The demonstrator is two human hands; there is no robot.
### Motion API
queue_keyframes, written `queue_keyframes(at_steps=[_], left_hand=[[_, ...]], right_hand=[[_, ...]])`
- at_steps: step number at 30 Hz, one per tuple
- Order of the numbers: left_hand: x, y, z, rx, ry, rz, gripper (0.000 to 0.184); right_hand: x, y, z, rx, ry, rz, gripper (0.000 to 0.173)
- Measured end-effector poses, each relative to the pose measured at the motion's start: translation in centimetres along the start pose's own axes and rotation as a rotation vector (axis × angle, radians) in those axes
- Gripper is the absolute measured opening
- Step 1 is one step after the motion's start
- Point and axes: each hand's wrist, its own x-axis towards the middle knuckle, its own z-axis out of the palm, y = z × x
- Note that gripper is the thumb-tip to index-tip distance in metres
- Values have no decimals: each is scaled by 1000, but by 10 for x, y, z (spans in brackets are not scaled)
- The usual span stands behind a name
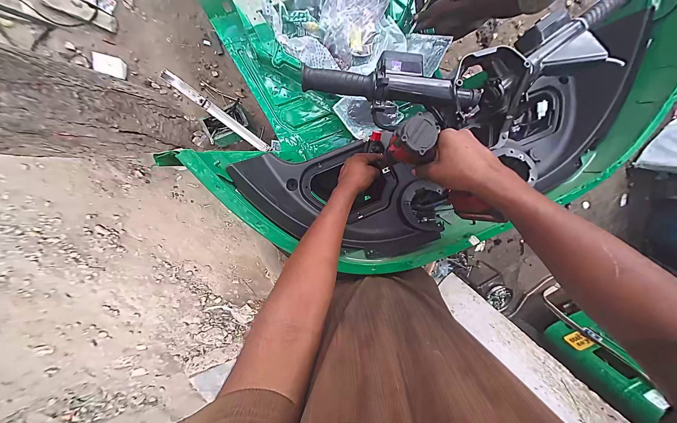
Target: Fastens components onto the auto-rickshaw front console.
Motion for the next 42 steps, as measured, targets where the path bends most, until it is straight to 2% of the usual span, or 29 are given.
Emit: queue_keyframes(at_steps=[11,15,22,31,36,42], left_hand=[[-2,2,0,93,17,-25,39],[-6,4,0,101,23,-16,27],[-7,2,0,119,25,-28,24],[-7,6,8,186,19,-53,31],[-6,-1,10,111,26,-31,30],[-9,3,3,135,84,2,21]], right_hand=[[13,-39,-17,-195,-64,24,32],[17,-55,-23,-231,-99,35,27],[20,-77,-27,-299,-140,27,27],[21,-83,-25,-318,-129,13,26],[23,-83,-25,-329,-147,2,27],[24,-85,-26,-342,-155,3,28]])
